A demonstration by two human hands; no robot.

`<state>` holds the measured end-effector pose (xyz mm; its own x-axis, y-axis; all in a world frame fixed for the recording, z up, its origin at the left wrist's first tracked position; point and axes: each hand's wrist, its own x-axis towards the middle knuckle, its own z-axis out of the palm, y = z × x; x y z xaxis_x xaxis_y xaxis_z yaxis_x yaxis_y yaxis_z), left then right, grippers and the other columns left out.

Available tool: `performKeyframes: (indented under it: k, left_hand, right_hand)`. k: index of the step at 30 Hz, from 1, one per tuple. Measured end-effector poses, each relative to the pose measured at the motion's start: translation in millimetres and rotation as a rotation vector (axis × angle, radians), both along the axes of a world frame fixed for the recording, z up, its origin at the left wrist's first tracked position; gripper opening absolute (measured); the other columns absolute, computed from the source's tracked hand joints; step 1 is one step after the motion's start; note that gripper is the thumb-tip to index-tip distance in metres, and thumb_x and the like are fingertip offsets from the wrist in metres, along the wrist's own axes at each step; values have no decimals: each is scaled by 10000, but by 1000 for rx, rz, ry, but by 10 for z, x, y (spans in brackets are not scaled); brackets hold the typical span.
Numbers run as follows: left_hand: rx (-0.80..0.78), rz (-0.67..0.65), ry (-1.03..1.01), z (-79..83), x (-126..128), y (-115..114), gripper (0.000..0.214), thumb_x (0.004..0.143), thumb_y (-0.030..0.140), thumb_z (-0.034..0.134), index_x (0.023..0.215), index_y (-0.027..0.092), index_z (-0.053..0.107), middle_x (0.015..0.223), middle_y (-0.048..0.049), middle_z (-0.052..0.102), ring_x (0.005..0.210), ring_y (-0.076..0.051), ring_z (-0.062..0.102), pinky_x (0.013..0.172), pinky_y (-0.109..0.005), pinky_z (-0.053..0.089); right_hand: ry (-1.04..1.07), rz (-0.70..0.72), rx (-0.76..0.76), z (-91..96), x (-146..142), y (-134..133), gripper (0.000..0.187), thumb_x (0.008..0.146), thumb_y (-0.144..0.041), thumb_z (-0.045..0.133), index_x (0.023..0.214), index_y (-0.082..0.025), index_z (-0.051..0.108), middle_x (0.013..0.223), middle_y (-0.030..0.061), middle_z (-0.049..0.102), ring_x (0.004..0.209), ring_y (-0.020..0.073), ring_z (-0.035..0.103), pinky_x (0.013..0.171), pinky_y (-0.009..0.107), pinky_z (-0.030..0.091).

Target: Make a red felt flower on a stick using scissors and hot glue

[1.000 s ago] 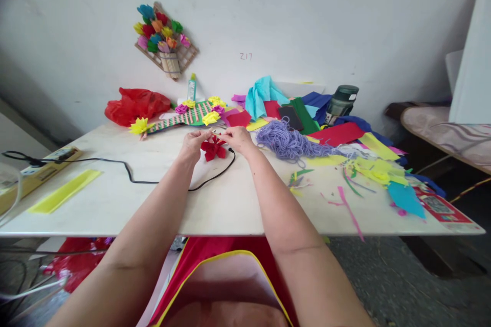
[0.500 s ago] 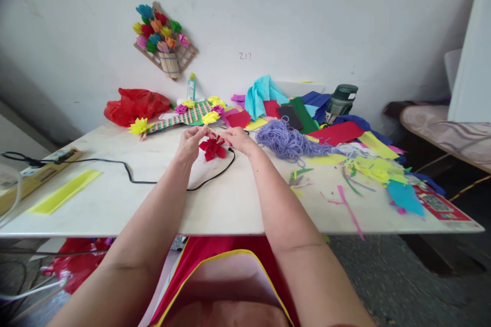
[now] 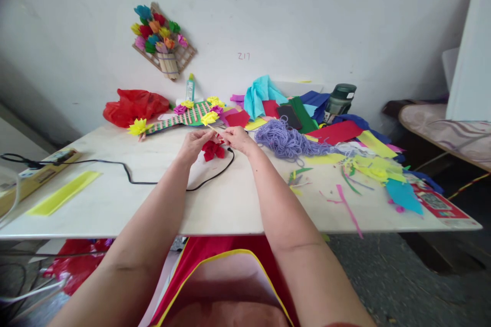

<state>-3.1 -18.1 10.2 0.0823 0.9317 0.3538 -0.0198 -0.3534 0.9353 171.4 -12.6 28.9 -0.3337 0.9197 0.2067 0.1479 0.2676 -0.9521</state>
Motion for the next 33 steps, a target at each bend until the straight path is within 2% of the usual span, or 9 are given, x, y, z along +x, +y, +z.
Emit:
performKeyframes:
  k: [6, 9, 13, 16, 20, 24, 28, 33]
  left_hand:
    - [-5, -2, 86, -10, 72, -20, 454, 636, 607, 822, 601, 164, 733, 530, -54, 666, 373, -103, 455, 369, -242, 296]
    - [-17, 31, 53, -17, 91, -19, 441, 646, 593, 819, 581, 170, 711, 530, -48, 667, 370, -108, 472, 366, -240, 314]
    - [5, 71, 11, 2, 89, -44, 429, 631, 574, 831, 567, 175, 690, 552, -45, 677, 404, -117, 509, 388, -240, 349]
    - [31, 60, 22, 11, 80, -50, 415, 641, 559, 823, 577, 174, 681, 554, -42, 672, 418, -114, 503, 403, -241, 350]
    - [92, 61, -26, 4, 69, -5, 427, 671, 569, 801, 588, 181, 645, 564, -32, 658, 487, -116, 528, 496, -245, 416]
    - [110, 115, -122, -5, 21, 68, 469, 681, 598, 793, 554, 196, 586, 551, -23, 628, 547, -129, 549, 605, -268, 468]
    - [94, 174, -184, -11, -39, 114, 403, 662, 522, 816, 571, 201, 590, 558, -8, 611, 577, -130, 552, 680, -289, 474]
    - [93, 184, -279, -17, -83, 144, 336, 627, 405, 846, 581, 200, 584, 552, 26, 580, 591, -120, 553, 727, -300, 463]
  right_hand:
    - [-43, -23, 32, -18, -22, 15, 305, 812, -266, 647, 549, -175, 524, 441, -76, 445, 411, 41, 327, 438, 194, 245]
    - [-69, -64, 40, -13, -50, 18, 235, 815, -229, 623, 596, -175, 556, 473, -68, 490, 432, 51, 372, 465, 192, 303]
    - [-102, -167, 81, -11, -85, 27, 198, 798, -243, 669, 646, -187, 556, 549, -47, 557, 529, 87, 511, 545, 209, 405]
    - [-120, -198, 122, -17, -92, 31, 207, 767, -265, 713, 658, -190, 554, 592, -40, 575, 592, 107, 556, 570, 218, 424]
    - [-46, -152, 85, 1, -95, -7, 200, 757, -295, 725, 699, -189, 565, 591, -52, 565, 564, 94, 521, 548, 216, 405]
    - [66, -114, 5, 32, -100, -53, 190, 748, -300, 728, 754, -190, 573, 562, -74, 519, 532, 83, 478, 525, 213, 386]
    - [74, -124, 1, 24, -86, -39, 167, 761, -299, 710, 780, -183, 591, 554, -77, 504, 526, 77, 445, 516, 209, 364]
    - [26, -163, 62, -31, -47, 47, 173, 802, -292, 659, 701, -181, 573, 537, -66, 492, 502, 71, 399, 503, 212, 326]
